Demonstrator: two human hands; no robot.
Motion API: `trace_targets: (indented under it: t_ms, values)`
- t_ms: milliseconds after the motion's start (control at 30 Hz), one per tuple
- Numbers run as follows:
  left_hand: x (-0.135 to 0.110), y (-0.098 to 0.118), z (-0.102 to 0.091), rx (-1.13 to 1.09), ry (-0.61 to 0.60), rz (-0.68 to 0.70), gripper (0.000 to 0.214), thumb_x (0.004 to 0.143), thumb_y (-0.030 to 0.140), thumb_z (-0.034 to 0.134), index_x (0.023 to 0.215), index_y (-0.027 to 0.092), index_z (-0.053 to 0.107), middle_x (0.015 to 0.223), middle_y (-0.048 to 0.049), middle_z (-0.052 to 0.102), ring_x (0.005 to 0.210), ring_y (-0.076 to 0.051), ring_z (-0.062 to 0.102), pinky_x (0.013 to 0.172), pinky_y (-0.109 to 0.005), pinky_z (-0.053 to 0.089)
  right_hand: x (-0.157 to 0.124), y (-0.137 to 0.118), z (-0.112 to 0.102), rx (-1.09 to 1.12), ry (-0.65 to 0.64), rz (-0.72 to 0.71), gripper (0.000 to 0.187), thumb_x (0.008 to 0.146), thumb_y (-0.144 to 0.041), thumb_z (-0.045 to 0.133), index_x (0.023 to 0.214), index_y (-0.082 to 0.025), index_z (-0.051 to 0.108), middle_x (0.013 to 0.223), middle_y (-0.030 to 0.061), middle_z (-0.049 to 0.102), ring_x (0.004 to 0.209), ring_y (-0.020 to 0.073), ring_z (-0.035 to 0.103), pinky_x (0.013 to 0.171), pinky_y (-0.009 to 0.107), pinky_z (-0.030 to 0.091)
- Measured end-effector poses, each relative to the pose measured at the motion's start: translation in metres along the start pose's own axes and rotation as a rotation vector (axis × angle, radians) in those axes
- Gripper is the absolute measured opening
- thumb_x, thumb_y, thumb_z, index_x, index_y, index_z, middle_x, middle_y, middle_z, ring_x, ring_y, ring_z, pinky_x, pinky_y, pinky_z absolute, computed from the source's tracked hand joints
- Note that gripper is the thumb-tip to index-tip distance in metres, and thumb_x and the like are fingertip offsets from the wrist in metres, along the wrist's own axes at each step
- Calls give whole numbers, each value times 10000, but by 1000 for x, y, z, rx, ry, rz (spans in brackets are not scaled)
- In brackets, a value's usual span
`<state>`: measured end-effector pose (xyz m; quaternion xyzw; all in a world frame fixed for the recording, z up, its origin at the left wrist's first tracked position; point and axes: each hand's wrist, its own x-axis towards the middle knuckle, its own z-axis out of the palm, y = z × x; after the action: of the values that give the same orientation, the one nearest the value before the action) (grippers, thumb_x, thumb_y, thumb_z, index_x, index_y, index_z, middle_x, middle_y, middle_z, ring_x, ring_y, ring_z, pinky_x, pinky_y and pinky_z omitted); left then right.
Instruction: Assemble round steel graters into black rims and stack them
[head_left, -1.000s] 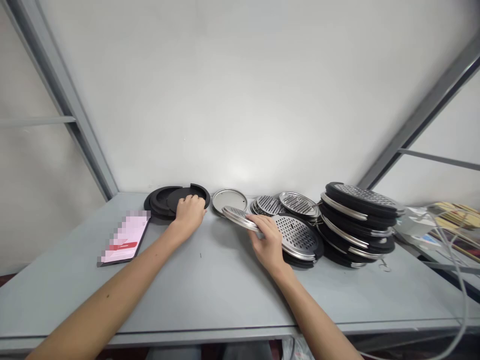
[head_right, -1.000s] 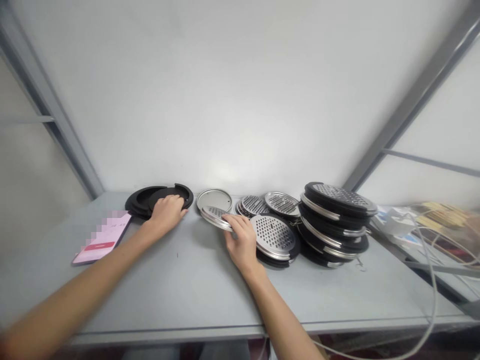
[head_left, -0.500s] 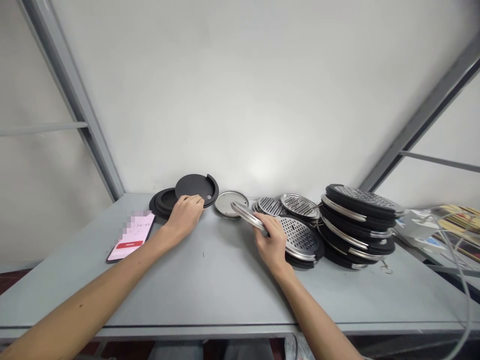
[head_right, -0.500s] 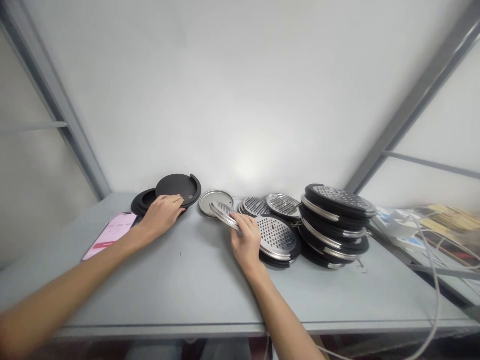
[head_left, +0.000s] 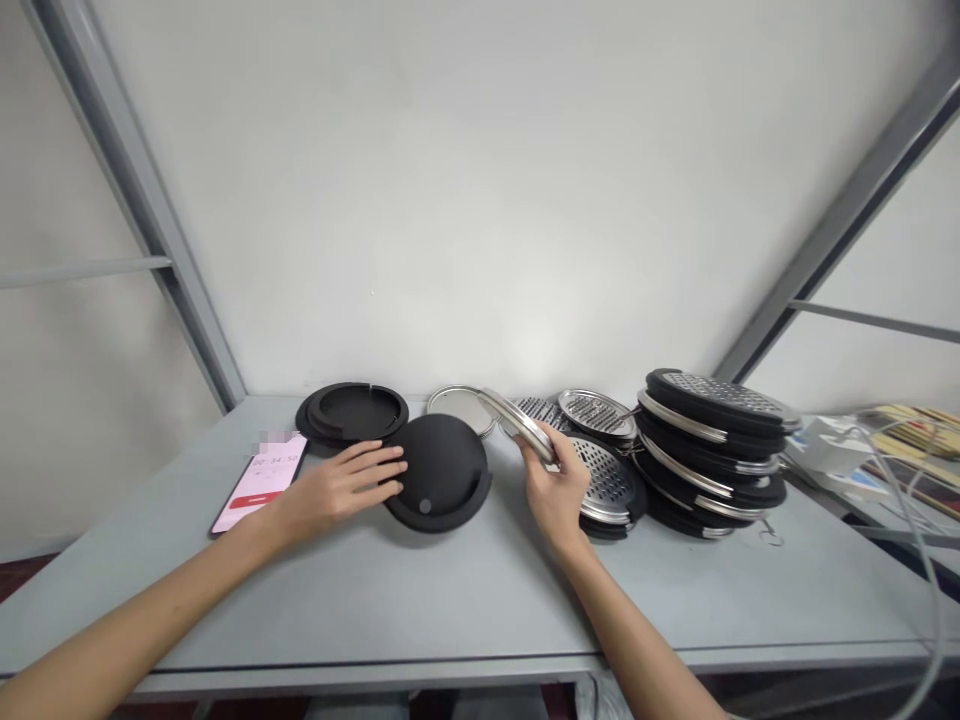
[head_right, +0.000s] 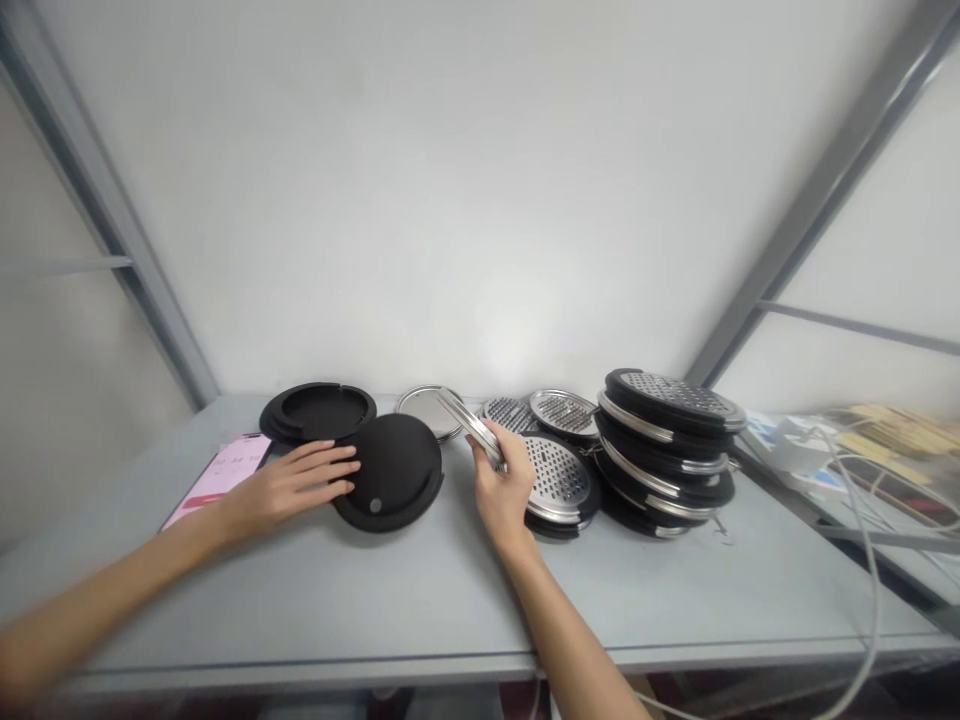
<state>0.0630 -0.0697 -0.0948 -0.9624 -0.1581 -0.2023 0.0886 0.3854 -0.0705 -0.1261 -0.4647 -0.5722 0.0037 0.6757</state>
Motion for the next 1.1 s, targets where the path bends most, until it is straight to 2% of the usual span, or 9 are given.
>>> trace_targets:
  t_ms: [200, 333, 433, 500, 600, 667, 800, 967, 1100]
  values:
    - [-13, 12, 11, -100, -113, 59, 438, 972, 65, 372, 1377, 197, 476, 1408, -134, 506, 1387, -242, 353, 1132, -466, 364, -1, -4, 1, 43, -158, -41, 219, 837, -281, 644, 1045, -213, 654, 1015, 71, 697, 942, 239, 637, 859, 394, 494]
    - [-15, 2, 20, -89, -129, 39, 466, 957, 57, 402, 1384, 231, 468, 1457, -119, 446, 1387, -242, 353, 1133, -462, 358, -5, -8, 4, 91, -296, 6, 224, 844, -304, 632, 1047, -207, 629, 953, 52, 695, 862, 219, 644, 782, 349, 522]
    - [-19, -9, 23, -17, -140, -38, 536, 932, 19, 384, 1408, 257, 444, 1503, -107, 375, 1396, -255, 336, 1131, -489, 344, -5, -8, 6, 134, -289, 50, 203, 844, -311, 626, 1016, -203, 631, 916, 41, 689, 839, 210, 640, 753, 328, 524]
    - [-20, -10, 25, 30, -102, -171, 575, 902, -4, 373, 1397, 276, 461, 1503, -87, 383, 1384, -259, 363, 1110, -485, 374, -3, -7, 6, 151, -253, 64, 209, 840, -312, 630, 1015, -197, 636, 915, 50, 691, 843, 216, 642, 749, 332, 525]
    - [-15, 6, 28, 54, 10, -384, 487, 914, 65, 393, 1341, 251, 534, 1435, -81, 485, 1310, -253, 470, 1056, -442, 449, -1, -6, 5, 160, -233, 62, 218, 833, -304, 640, 1020, -194, 643, 936, 62, 697, 864, 227, 648, 767, 347, 529]
    - [-6, 26, 31, 33, -4, -439, 380, 936, 216, 479, 1305, 237, 568, 1412, -78, 511, 1309, -276, 463, 1068, -468, 430, -1, -7, 5, 153, -252, 52, 212, 834, -295, 641, 1022, -197, 645, 953, 61, 700, 878, 228, 651, 793, 354, 529]
    - [11, 57, 44, -23, -68, -519, 503, 902, 419, 570, 1358, 216, 516, 1381, -102, 542, 1305, -320, 459, 1080, -547, 387, -4, -8, 4, 121, -304, 14, 200, 840, -286, 635, 1019, -198, 648, 966, 62, 708, 885, 227, 660, 815, 359, 532]
    - [15, 53, 49, -177, -139, -471, 380, 964, 249, 482, 1336, 309, 533, 1366, -48, 564, 1351, -272, 416, 1139, -621, 207, -7, -4, 6, 92, -343, -38, 215, 854, -295, 619, 1047, -203, 636, 980, 66, 708, 883, 228, 667, 823, 374, 538]
    - [6, 28, 31, -290, -162, -392, 451, 917, 98, 473, 1294, 322, 574, 1435, -34, 483, 1416, -256, 286, 1133, -560, 274, -5, -3, 4, 98, -376, -94, 215, 867, -245, 598, 1076, -218, 638, 1028, 74, 701, 935, 228, 654, 854, 392, 527]
